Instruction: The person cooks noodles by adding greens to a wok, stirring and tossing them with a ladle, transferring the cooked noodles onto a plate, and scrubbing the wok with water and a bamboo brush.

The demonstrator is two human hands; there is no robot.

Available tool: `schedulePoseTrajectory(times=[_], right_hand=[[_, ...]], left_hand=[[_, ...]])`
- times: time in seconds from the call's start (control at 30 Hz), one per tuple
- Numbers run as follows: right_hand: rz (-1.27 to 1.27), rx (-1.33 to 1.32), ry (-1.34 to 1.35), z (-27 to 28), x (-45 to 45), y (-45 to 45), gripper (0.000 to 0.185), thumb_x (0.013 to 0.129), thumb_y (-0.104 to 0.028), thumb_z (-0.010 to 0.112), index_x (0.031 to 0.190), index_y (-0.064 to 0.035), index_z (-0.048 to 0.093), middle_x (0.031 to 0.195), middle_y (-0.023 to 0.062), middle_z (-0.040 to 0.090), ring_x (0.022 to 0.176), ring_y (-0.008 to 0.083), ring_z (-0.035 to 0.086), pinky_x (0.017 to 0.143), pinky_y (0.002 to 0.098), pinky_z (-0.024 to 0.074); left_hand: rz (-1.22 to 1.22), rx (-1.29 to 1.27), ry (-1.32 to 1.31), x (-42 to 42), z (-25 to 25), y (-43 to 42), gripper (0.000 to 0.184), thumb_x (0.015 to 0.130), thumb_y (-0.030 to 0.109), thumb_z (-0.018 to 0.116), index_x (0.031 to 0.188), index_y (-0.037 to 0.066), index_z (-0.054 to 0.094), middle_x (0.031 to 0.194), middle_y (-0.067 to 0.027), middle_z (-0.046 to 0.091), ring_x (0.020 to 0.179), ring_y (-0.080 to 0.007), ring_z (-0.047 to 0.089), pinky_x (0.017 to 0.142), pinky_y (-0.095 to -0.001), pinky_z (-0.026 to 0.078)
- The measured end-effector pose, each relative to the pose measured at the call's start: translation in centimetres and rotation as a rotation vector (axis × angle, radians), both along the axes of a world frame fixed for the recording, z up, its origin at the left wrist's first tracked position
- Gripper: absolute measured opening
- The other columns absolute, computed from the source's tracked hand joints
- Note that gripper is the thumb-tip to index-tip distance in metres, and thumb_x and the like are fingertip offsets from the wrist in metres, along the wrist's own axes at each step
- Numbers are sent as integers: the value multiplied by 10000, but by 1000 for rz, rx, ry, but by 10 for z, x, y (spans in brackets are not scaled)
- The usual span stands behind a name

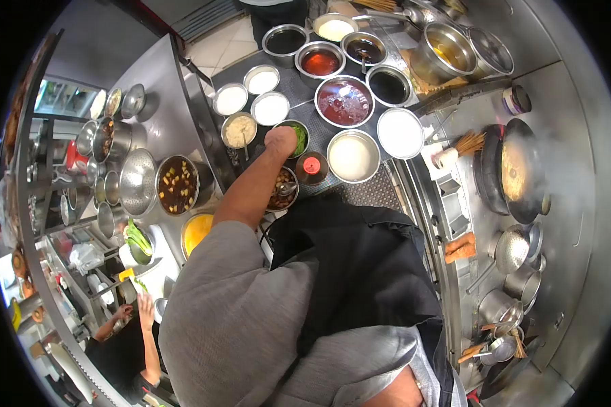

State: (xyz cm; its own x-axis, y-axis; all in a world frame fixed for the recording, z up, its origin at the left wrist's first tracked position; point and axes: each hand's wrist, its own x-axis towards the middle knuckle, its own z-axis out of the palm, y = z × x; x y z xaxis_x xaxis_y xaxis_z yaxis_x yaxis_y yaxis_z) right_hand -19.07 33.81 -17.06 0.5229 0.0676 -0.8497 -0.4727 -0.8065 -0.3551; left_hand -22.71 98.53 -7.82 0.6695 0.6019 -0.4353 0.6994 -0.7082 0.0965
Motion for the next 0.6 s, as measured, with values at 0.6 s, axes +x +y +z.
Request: schedulePoseTrajectory(times=[0.6], right_hand=[[-33,8,5,-6,-16,1,290,877,-190,570,1045,-28,742,1077,152,735,986,290,700,839,375,549]], left_hand=[[-160,-93,-81,-5,-19,23,317,865,140,651,1137,-21,675,1111,-261,729,1078,-397,711,921,-473,573]])
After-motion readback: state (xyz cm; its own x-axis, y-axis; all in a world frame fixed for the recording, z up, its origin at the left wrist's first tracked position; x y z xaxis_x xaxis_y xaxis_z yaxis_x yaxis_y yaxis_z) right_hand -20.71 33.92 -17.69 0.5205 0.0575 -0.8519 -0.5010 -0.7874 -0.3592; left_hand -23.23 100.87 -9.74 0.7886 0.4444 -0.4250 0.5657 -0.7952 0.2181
